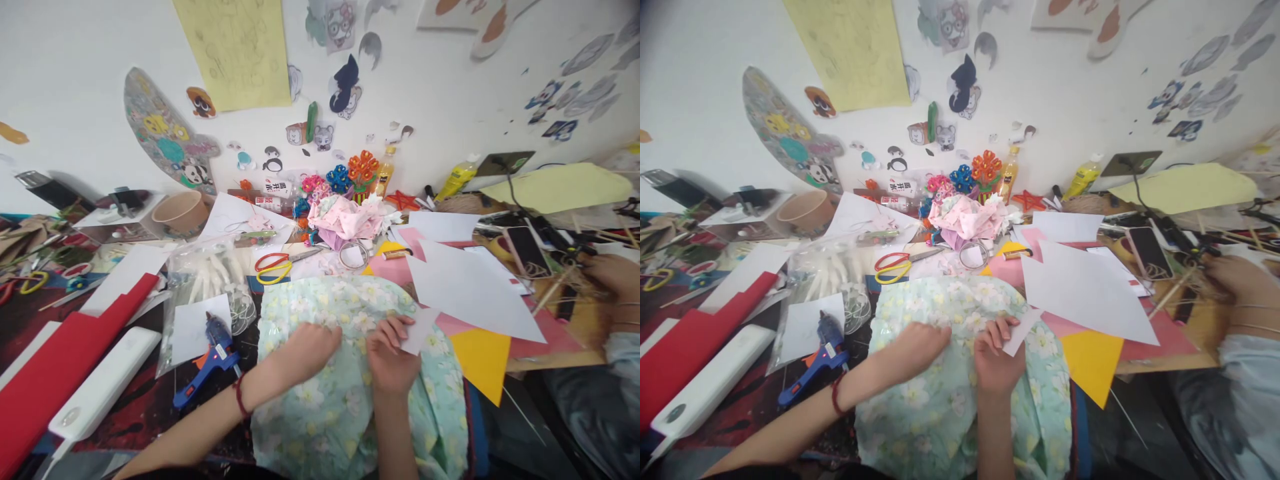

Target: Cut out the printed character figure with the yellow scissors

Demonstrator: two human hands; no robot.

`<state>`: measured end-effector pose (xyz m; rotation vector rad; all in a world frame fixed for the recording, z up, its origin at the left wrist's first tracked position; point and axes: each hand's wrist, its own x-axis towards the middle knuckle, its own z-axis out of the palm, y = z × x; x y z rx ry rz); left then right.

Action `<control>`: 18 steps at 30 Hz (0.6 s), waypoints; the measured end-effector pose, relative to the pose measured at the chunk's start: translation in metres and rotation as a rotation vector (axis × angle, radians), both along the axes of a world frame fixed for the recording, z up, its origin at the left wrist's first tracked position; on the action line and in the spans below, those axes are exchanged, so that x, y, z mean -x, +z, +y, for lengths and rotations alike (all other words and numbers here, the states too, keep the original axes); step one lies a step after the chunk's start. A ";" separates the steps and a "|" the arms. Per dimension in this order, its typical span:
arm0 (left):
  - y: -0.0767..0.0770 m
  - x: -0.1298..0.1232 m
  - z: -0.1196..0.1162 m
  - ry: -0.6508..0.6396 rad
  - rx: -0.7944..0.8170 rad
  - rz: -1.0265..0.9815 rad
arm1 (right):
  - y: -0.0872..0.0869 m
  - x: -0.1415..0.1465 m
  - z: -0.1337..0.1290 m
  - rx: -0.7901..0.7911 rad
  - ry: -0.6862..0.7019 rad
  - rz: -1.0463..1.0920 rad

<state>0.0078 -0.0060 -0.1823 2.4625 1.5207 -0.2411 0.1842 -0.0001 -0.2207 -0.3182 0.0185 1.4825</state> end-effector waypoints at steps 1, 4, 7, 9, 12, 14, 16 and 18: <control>0.003 0.006 0.015 0.046 -0.018 -0.011 | 0.000 0.001 0.000 0.002 -0.003 0.004; 0.013 0.024 0.071 0.227 -0.139 -0.048 | 0.002 0.001 -0.004 0.008 -0.012 0.023; 0.021 0.038 0.120 0.314 -0.251 -0.109 | 0.008 -0.006 -0.014 0.008 -0.018 0.032; 0.023 0.042 0.135 0.329 -0.307 -0.159 | 0.015 -0.016 -0.023 0.001 -0.032 0.035; 0.026 0.046 0.129 0.343 -0.380 -0.218 | 0.022 -0.033 -0.038 -0.011 -0.079 0.020; 0.028 0.045 0.111 0.354 -0.417 -0.237 | 0.022 -0.042 -0.044 -0.006 -0.110 -0.034; 0.027 0.041 0.086 0.338 -0.418 -0.240 | 0.019 -0.045 -0.048 0.012 -0.116 -0.113; 0.023 0.032 0.059 0.256 -0.357 -0.234 | 0.013 -0.041 -0.048 0.027 -0.092 -0.170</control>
